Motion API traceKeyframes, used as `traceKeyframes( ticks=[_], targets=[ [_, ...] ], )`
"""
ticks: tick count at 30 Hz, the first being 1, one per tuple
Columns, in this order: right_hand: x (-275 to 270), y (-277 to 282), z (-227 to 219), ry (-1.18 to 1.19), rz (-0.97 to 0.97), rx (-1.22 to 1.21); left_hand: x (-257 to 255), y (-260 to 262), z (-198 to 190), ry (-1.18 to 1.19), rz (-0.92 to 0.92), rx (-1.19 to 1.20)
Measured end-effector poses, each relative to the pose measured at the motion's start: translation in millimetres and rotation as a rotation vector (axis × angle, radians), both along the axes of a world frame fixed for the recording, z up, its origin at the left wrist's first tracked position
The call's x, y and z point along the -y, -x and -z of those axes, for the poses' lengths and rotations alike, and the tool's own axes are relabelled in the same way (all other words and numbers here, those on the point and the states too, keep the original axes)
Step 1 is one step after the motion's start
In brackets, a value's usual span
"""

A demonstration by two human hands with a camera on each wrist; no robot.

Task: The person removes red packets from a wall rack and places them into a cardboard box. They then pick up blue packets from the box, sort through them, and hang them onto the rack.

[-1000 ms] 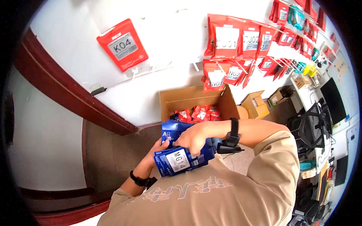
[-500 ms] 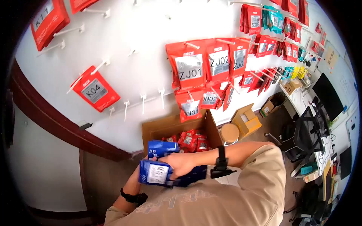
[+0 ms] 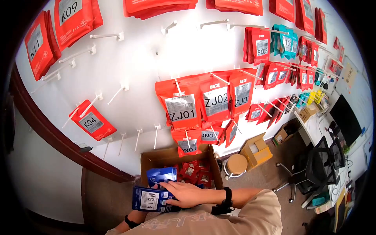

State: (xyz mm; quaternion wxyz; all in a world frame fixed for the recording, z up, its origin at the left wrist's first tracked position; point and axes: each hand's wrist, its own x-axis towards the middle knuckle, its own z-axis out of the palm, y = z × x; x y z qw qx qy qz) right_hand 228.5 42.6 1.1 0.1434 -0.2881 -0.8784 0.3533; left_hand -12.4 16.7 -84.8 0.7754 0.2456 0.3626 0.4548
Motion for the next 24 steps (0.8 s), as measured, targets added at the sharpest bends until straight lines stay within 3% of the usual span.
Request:
traceKeyframes(
  ticks=[2,4,6,9,12,18,20,24],
  targets=[
    [-10.6,-12.6,8.0,-0.026,-0.026,-0.141,-0.8,-13.6,-10.4,-0.049,-0.076,-0.194],
    [-24.9,-25.1,8.3,0.203,-0.107,-0.056,-0.4,-13.9,-8.6,-0.041,-0.044,-0.162],
    [-27.0,-32.0,7.4,0.088,-0.106,-0.117,-3.9,-13.8,-0.8,0.018,-0.018,-0.097],
    [-26.2,-41.2,9.9,0.019,-0.001,0.040,-12.7,-10.2,15.7,0.103,0.010,-0.021],
    [-26.5,-50.7,18.1,0.065,-0.013,-0.065,-19.1,-4.8,19.1,0.158,-0.008,0.012],
    [-37.1,-67.6,28.6,0.301,0.050,-0.029,-14.1,-4.9,-16.4,0.171,-0.157,0.040],
    [-38.2,-69.2,26.9,0.355,0.053,-0.003,-12.8,0.7,-21.8,0.135,-0.236,-0.144],
    [-36.5,-67.9,34.9,0.321,0.032,-0.006,-16.6,7.6,-22.8,0.139,-0.182,-0.153]
  ],
)
